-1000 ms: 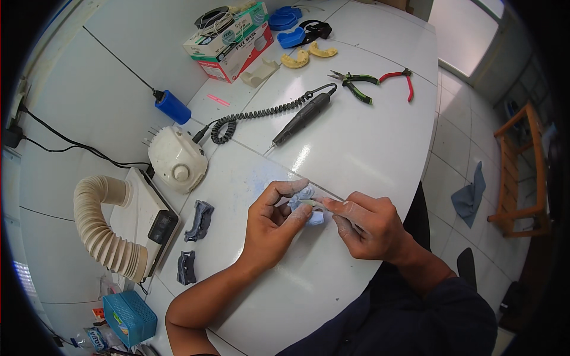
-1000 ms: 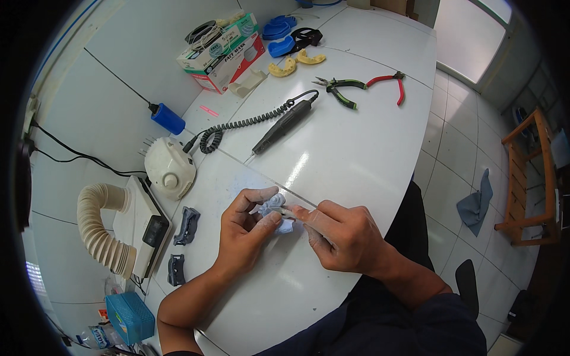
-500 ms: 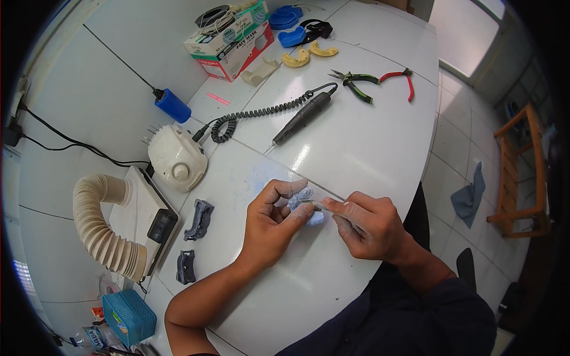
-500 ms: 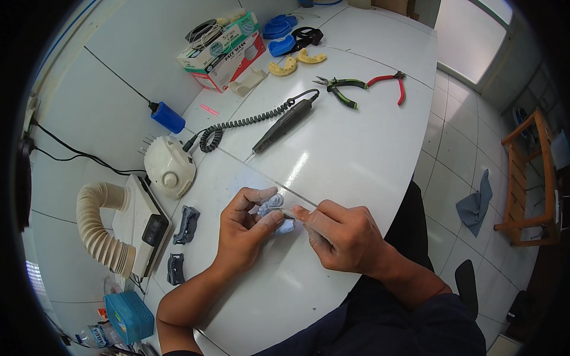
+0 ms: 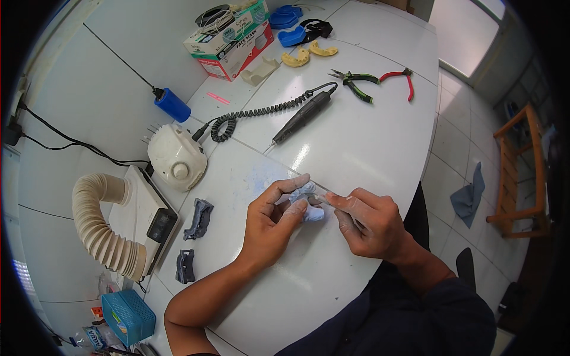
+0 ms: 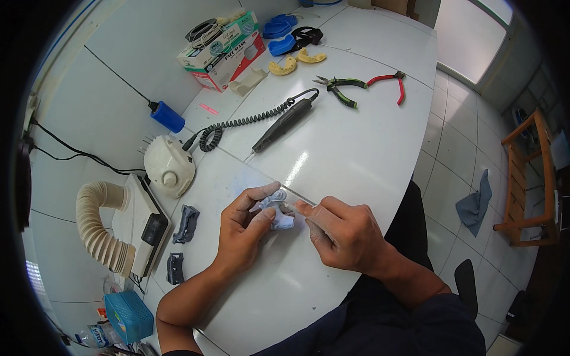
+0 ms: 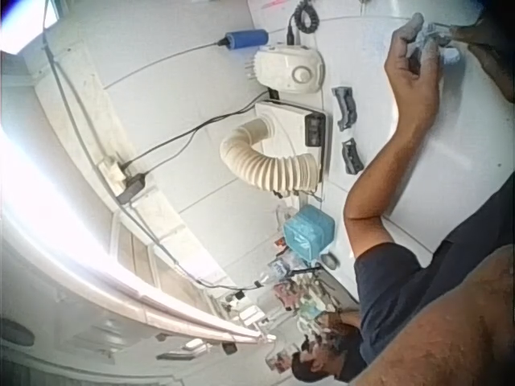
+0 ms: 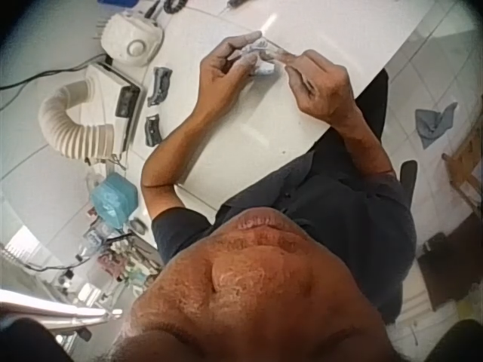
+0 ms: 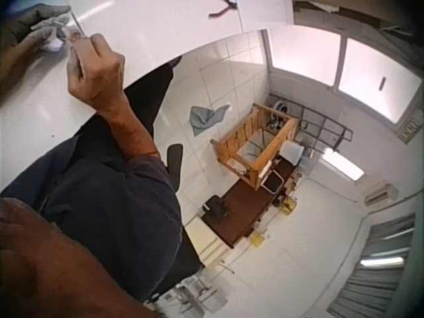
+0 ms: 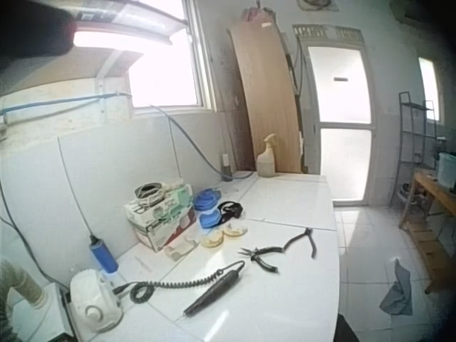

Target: Using a hand tool to scrape and refine a dental plaster mold.

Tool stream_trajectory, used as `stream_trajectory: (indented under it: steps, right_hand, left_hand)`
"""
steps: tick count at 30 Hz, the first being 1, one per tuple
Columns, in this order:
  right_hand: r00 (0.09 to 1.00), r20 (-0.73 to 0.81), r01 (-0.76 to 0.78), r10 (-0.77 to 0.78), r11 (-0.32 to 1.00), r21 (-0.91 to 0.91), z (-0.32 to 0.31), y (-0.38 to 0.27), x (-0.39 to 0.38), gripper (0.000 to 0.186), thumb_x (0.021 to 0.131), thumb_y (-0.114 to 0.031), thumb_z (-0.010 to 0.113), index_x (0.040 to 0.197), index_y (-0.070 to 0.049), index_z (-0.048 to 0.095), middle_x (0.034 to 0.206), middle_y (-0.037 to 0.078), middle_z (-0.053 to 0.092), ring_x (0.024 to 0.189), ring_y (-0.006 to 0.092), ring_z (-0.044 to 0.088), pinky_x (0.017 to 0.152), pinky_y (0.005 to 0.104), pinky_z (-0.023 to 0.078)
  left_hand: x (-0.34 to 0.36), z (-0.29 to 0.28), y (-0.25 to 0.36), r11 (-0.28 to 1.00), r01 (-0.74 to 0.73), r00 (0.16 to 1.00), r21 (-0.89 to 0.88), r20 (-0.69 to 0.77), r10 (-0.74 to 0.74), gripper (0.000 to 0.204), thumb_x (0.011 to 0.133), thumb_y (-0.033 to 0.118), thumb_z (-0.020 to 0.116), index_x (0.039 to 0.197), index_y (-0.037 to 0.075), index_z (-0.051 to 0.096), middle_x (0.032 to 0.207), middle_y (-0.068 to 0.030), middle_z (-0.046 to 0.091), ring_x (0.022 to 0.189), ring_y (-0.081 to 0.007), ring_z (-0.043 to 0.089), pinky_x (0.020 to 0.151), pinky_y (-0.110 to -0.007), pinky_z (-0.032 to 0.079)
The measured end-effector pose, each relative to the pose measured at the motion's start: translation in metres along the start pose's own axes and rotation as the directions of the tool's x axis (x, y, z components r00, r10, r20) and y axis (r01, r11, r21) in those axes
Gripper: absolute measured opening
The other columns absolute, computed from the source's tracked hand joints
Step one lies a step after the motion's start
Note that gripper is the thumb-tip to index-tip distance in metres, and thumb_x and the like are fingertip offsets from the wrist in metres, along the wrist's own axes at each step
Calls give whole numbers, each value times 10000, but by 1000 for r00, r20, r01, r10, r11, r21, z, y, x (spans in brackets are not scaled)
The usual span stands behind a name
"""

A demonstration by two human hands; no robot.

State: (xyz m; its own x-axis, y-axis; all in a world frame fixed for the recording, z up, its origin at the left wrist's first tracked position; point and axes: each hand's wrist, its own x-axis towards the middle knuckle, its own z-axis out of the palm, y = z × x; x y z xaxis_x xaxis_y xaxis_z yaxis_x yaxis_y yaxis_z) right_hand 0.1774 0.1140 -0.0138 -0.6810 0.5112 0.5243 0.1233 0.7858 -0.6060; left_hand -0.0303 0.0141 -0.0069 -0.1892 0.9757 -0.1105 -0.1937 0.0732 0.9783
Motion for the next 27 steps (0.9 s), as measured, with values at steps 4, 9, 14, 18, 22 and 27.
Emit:
stream_trajectory:
  steps: [4, 9, 14, 18, 22, 27]
  right_hand:
    - [1000, 1, -6, 6, 1000, 2, -1, 0, 0, 496, 753, 66, 734, 1248, 27, 747, 762, 84, 598, 501, 208, 563, 467, 330, 483]
    - [1000, 20, 1, -1, 1000, 1, -1, 0, 0, 493, 757, 54, 734, 1249, 33, 746, 770, 90, 617, 517, 215, 582, 473, 326, 498]
    - [1000, 21, 8, -8, 1000, 0, 0, 1, 0, 499, 757, 41, 740, 1256, 35, 743, 766, 94, 617, 516, 214, 583, 475, 329, 500]
    - [1000, 22, 4, -4, 1000, 10, -1, 1, 0, 505, 754, 41, 743, 1260, 40, 740, 760, 95, 614, 514, 213, 581, 471, 331, 494]
    - [1000, 29, -5, 4, 1000, 13, -1, 0, 0, 507, 755, 45, 740, 1263, 41, 738, 755, 95, 612, 511, 214, 577, 467, 334, 489]
    - [1000, 24, 11, -11, 1000, 16, -1, 0, 0, 501, 761, 51, 735, 1263, 46, 734, 751, 100, 609, 512, 221, 577, 472, 337, 493]
  left_hand:
    - [0, 1, -1, 1000, 18, 1000, 14, -4, -18, 416, 1089, 58, 557, 1499, -14, 555, 1216, -102, 728, 1049, -117, 679, 947, -283, 549]
    - [0, 1, -2, 1000, 9, 1000, 15, -14, -9, 412, 1086, 60, 568, 1491, -15, 560, 1205, -92, 725, 1042, -109, 676, 941, -280, 550]
    - [0, 2, -2, 1000, 0, 1000, 28, -19, 1, 405, 1083, 56, 574, 1481, -16, 566, 1193, -83, 725, 1017, -95, 670, 915, -268, 547]
    - [-1, 1, -3, 999, 0, 1000, 44, -18, 1, 399, 1079, 47, 576, 1472, -19, 570, 1183, -76, 726, 985, -80, 660, 885, -258, 541]
    - [-1, 2, -2, 999, -10, 1000, 39, -25, 11, 398, 1078, 41, 572, 1471, -22, 568, 1182, -75, 727, 980, -78, 659, 882, -256, 541]
    - [-1, 2, -2, 999, -7, 1000, 32, -18, 7, 396, 1074, 45, 598, 1463, -24, 569, 1196, -86, 724, 1003, -93, 667, 895, -260, 545]
